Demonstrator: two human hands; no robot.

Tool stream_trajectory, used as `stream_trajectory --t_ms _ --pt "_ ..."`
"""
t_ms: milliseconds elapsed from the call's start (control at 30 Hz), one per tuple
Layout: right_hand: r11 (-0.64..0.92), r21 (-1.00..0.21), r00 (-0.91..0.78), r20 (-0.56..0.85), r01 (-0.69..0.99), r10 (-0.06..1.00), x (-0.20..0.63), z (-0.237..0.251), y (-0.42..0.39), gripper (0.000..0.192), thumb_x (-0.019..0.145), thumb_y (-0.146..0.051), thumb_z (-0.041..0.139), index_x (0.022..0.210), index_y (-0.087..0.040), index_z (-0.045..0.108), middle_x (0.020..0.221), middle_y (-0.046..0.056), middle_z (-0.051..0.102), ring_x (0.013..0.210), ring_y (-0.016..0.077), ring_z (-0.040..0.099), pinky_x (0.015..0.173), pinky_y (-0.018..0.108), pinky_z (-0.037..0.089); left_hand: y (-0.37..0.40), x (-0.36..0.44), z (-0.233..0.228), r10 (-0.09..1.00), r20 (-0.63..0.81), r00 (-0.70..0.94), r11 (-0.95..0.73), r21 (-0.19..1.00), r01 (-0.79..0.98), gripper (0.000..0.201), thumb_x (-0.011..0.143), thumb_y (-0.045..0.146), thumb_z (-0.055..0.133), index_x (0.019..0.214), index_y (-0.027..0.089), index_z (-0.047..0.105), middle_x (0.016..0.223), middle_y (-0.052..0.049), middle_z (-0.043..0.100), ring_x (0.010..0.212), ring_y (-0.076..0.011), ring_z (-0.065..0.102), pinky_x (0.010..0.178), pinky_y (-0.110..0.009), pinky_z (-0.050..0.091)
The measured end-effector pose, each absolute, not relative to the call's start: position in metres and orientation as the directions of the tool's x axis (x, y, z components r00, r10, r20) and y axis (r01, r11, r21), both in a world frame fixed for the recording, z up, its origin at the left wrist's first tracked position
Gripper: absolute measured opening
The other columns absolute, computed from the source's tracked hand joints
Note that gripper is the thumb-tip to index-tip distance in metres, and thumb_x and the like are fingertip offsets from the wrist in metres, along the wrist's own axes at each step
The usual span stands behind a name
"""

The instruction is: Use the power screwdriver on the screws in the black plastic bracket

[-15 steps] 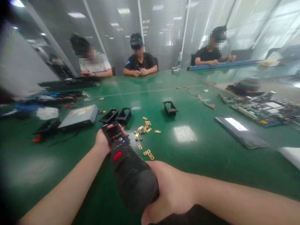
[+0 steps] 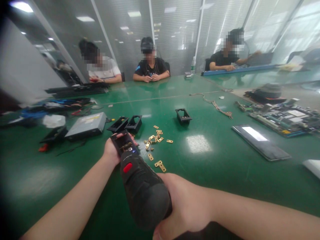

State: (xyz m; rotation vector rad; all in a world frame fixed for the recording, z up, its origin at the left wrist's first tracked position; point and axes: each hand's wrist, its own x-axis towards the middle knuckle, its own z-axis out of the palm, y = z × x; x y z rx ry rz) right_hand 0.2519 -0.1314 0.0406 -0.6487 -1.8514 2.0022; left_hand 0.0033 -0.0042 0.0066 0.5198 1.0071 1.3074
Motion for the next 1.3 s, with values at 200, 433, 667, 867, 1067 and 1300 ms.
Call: stream_trajectory --t_ms 200,433,667,867,1067,1300 --pt "-0.087 -0.995 -0.838 -0.088 0.048 0.538 0.2528 0.0408 -0.132 0.043 0.05 0.003 0.077 0.084 -0.013 0.057 0.066 -0.006 0.061 0.058 0.0075 0.057 0.051 0.014 0.044 -0.0048 0.0043 0.0072 0.95 -0.309 -0.049 0.234 0.806 -0.543 0.027 0.081 0.028 0.043 0.075 0.011 0.062 0.066 -0.013 0.062 0.058 -0.0308 0.065 0.051 -0.041 0.053" --pt "-0.092 -0.995 -0.843 -0.084 0.041 0.531 0.2523 0.0415 -0.1329 0.038 0.053 0.0 0.077 0.083 -0.013 0.056 0.068 -0.005 0.061 0.062 0.008 0.058 0.057 0.015 0.046 -0.0037 0.0039 0.0058 0.946 -0.319 -0.06 0.236 0.803 -0.548 0.026 0.08 0.029 0.043 0.077 0.011 0.062 0.067 -0.013 0.063 0.058 -0.0303 0.065 0.051 -0.041 0.053" --pt "-0.086 -0.995 -0.852 -0.083 0.045 0.518 0.253 0.0387 -0.1327 0.032 0.055 -0.003 0.078 0.077 -0.013 0.056 0.066 -0.005 0.06 0.062 0.0081 0.056 0.058 0.017 0.046 -0.0047 0.0053 0.0077 0.945 -0.321 -0.067 0.234 0.802 -0.549 0.023 0.079 0.027 0.044 0.076 0.012 0.061 0.066 -0.012 0.063 0.057 -0.0299 0.065 0.049 -0.04 0.053" --pt "-0.118 -0.991 -0.848 -0.121 0.069 0.517 0.2525 0.0422 -0.133 0.033 0.054 -0.006 0.079 0.077 -0.012 0.056 0.067 -0.003 0.061 0.06 0.0087 0.057 0.053 0.016 0.045 -0.0054 0.0058 0.0086 0.945 -0.322 -0.058 0.238 0.798 -0.554 0.024 0.08 0.028 0.044 0.078 0.012 0.062 0.066 -0.012 0.063 0.057 -0.0294 0.064 0.05 -0.04 0.053" --pt "-0.095 -0.994 -0.842 -0.1 0.058 0.531 0.2526 0.0419 -0.1324 0.041 0.054 -0.007 0.079 0.088 -0.013 0.057 0.067 -0.004 0.062 0.06 0.0094 0.058 0.055 0.018 0.046 -0.0044 0.0046 0.0067 0.947 -0.319 -0.048 0.241 0.8 -0.55 0.025 0.08 0.03 0.044 0.077 0.012 0.062 0.067 -0.012 0.063 0.057 -0.0298 0.064 0.05 -0.041 0.053" --pt "-0.071 -0.994 -0.849 -0.11 0.085 0.517 0.2531 0.04 -0.1319 0.045 0.055 -0.007 0.078 0.094 -0.013 0.056 0.067 -0.004 0.062 0.061 0.0106 0.059 0.058 0.02 0.047 -0.0061 0.0057 0.0088 0.942 -0.329 -0.058 0.244 0.795 -0.555 0.023 0.078 0.028 0.045 0.079 0.012 0.062 0.067 -0.012 0.063 0.058 -0.03 0.064 0.049 -0.041 0.053"
